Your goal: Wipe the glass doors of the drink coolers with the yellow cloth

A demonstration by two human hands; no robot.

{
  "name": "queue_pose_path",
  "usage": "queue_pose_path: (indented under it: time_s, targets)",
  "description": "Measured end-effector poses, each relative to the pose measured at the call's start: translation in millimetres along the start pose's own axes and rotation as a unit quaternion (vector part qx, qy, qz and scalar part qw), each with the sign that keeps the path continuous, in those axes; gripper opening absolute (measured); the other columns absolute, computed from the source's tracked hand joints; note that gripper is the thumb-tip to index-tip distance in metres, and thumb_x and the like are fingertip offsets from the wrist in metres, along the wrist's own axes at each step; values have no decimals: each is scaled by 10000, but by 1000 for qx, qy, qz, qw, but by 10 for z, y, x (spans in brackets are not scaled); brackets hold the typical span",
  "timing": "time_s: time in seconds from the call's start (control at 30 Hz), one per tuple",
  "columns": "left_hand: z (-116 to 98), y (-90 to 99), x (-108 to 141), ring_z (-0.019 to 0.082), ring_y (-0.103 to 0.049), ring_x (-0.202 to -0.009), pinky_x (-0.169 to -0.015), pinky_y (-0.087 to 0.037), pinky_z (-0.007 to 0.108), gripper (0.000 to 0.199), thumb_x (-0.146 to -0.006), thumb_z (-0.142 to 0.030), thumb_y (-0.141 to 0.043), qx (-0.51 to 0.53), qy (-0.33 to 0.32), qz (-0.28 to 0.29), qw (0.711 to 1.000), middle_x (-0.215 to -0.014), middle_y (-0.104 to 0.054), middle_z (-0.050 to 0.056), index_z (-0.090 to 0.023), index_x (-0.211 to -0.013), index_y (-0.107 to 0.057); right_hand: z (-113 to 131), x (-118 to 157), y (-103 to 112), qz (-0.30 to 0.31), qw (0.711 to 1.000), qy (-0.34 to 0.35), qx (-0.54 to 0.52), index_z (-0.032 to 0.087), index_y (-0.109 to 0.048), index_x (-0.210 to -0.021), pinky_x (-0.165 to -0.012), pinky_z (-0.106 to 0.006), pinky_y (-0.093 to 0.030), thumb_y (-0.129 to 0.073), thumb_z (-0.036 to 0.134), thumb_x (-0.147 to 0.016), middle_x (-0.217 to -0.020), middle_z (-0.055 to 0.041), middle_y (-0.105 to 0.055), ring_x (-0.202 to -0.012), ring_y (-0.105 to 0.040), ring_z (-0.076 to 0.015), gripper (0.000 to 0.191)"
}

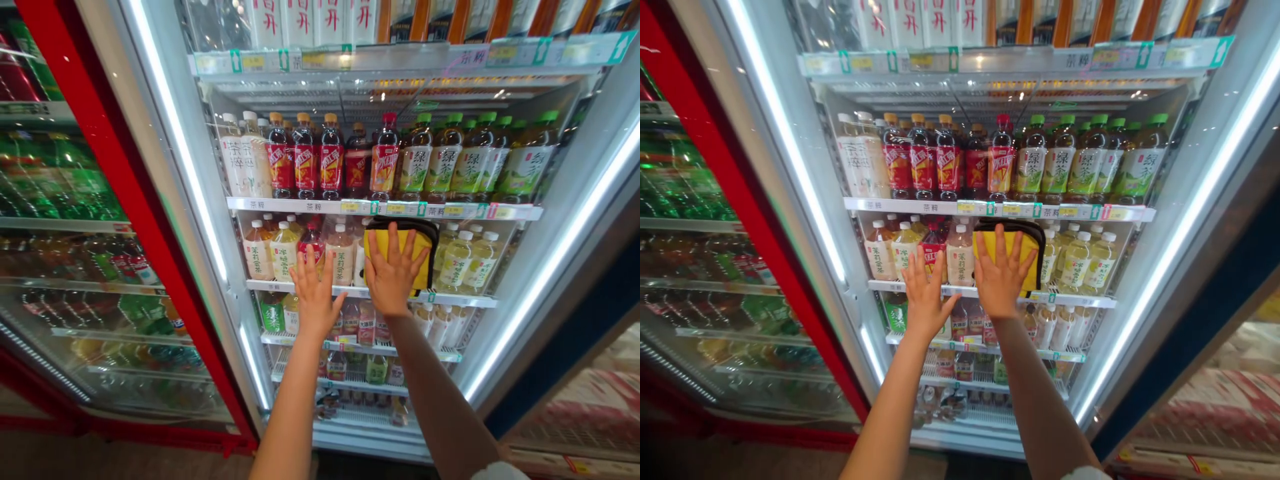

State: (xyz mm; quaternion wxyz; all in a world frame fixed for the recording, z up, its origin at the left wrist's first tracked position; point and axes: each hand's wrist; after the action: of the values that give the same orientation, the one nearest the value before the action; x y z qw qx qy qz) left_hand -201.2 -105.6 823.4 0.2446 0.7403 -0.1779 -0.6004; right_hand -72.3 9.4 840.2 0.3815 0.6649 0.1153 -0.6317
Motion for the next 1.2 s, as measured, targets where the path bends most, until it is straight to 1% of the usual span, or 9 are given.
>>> queue_pose_path:
  time_s: [0.1, 0.27, 0.37, 0.5, 0.6, 0.73, 0.93, 1.07, 1.2]
  targets:
    - [115, 58, 23, 395, 24, -1597, -1245, -128, 693, 1097, -809, -270, -804, -4, -4, 4, 1000, -1742, 30, 156, -296, -1656, -107, 249, 184, -54, 12, 998, 59, -15, 407, -427, -1555, -1232, -715, -70, -567, 359, -982, -1703, -13, -298, -1607, -32, -330, 592]
    - [398, 152, 75, 403, 19, -1595, -1238, -135, 706, 1096, -816, -281, -798, -18, -12, 9, 1000, -1740, 8, 173, -288, -1657, -94, 36, 567, -90, 4, 997, 71, -15, 406, -452, -1540, -1243, -679, -127, -597, 316, -951, -1675, -25, -363, -1582, -190, -324, 613]
    - [567, 187, 92, 403, 24, -1594, -1230, -142, 719, 1098, -820, -287, -794, -25, -22, 13, 999, -1742, 10, 163, -309, -1656, -82, 119, 353, -109, -21, 1000, -3, -1, 367, -398, -1578, -1210, -736, -142, -548, 333, -973, -1715, -58, -259, -1593, -121, -363, 624]
    - [736, 200, 99, 393, 5, -1598, -1243, -132, 698, 1120, -794, -267, -814, -27, -32, 0, 999, -1745, 10, 143, -323, -1654, -99, 583, 94, -187, -30, 999, -36, 5, 337, -372, -1595, -1180, -785, -125, -514, 322, -986, -1739, -67, -164, -1597, -20, -395, 625]
    - [841, 211, 117, 392, -1, -1598, -1247, -121, 693, 1114, -799, -263, -803, -22, -44, -1, 999, -1748, 25, 120, -345, -1653, -92, 735, 321, -247, -7, 1000, 25, 5, 378, -430, -1558, -1201, -756, -138, -563, 338, -979, -1722, -37, -241, -1598, -61, -371, 595]
    - [941, 223, 160, 393, 14, -1597, -1247, -104, 698, 1059, -842, -267, -760, -12, -55, 17, 998, -1747, 40, 114, -346, -1654, -85, 552, 683, -211, 19, 998, 53, -1, 410, -427, -1552, -1228, -700, -183, -586, 321, -977, -1692, -25, -325, -1586, -174, -334, 604]
    - [961, 168, 182, 382, -12, -1600, -1255, -114, 680, 1050, -831, -246, -764, -13, -48, 9, 999, -1750, 10, 92, -364, -1648, -116, 729, 119, -141, -21, 997, -77, -11, 328, -260, -1636, -1180, -788, -148, -503, 340, -1019, -1744, -89, -121, -1598, -13, -404, 663]
    - [945, 170, 173, 385, -38, -1598, -1258, -132, 670, 1066, -808, -248, -792, -26, -43, 4, 999, -1748, 3, 92, -357, -1646, -143, 1042, 88, -201, 4, 1000, 7, -21, 367, -365, -1594, -1211, -755, -110, -565, 342, -994, -1720, -49, -238, -1601, -34, -382, 633]
    - [942, 251, 162, 392, -49, -1595, -1247, -174, 681, 1072, -811, -252, -798, -47, -48, 28, 997, -1744, -14, 110, -339, -1650, -135, 826, 497, -170, 35, 995, 84, -38, 377, -535, -1494, -1274, -627, -97, -620, 310, -961, -1610, -29, -472, -1575, -231, -320, 543]
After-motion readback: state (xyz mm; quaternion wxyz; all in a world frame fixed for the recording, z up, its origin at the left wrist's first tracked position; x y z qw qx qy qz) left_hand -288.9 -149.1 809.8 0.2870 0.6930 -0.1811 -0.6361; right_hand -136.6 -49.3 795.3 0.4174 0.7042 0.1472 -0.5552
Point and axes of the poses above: each hand's wrist, its own x-axis away from the middle knuckle, its own y-axis out of the back of the hand, z = x × y
